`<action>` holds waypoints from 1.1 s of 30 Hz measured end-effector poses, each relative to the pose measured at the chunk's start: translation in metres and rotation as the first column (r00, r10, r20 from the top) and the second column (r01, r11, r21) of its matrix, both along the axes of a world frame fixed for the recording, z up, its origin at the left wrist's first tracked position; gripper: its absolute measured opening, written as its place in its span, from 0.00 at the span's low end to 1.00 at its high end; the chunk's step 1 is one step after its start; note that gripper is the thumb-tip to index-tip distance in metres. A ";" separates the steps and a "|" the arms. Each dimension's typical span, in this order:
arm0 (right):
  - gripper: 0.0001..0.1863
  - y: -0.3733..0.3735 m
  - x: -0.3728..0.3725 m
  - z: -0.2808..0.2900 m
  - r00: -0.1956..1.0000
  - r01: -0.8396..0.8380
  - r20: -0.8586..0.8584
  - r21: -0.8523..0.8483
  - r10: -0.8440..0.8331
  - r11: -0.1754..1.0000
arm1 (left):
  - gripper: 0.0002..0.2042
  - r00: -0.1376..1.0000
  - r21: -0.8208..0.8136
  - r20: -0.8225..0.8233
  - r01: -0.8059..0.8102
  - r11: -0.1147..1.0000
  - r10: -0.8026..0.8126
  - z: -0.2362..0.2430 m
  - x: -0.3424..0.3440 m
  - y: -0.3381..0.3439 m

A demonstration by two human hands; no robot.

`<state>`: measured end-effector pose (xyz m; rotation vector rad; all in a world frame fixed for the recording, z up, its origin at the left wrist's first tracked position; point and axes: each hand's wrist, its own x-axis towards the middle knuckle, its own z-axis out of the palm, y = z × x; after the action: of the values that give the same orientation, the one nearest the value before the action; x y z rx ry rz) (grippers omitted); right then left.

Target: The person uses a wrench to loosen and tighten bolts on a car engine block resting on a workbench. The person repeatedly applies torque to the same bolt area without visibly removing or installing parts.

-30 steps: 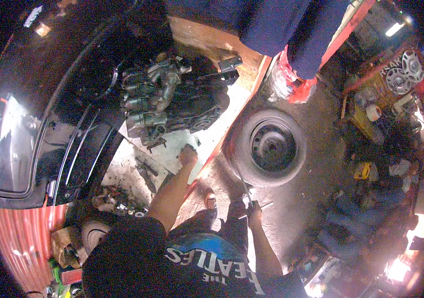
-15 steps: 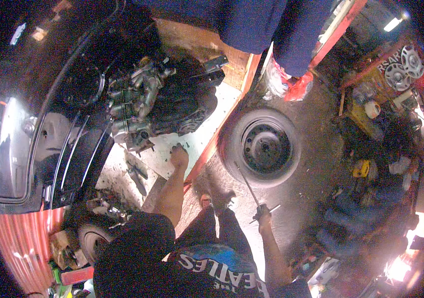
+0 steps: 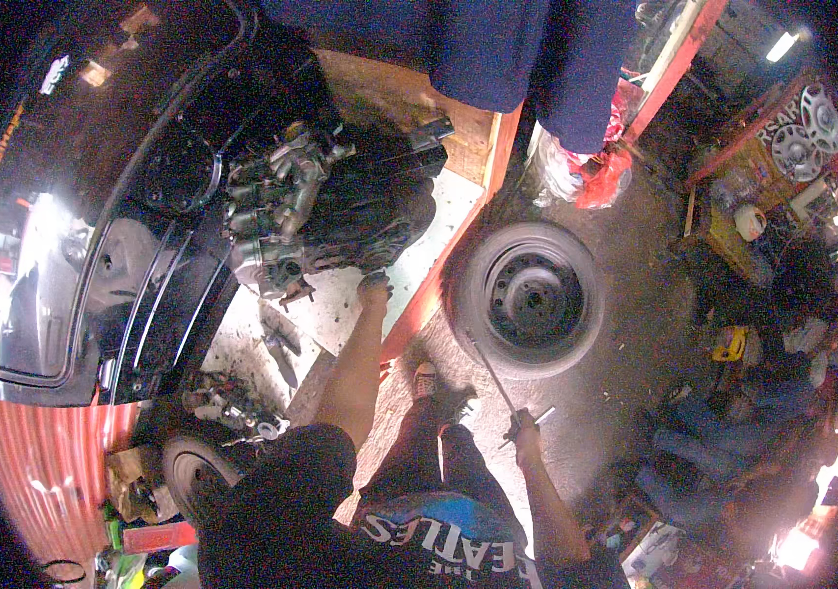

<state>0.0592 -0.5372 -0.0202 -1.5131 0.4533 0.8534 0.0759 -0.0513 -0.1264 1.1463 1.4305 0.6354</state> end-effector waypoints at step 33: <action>0.12 0.104 0.008 0.020 0.986 -0.163 0.000 0.224 0.168 0.961 | 0.10 0.949 0.037 -0.126 0.295 0.955 -0.288 -0.061 0.003 0.038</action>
<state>0.0670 -0.4335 -0.0006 -1.3480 0.2364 1.0154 0.0785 -0.0135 -0.1876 1.4275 1.3140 0.4045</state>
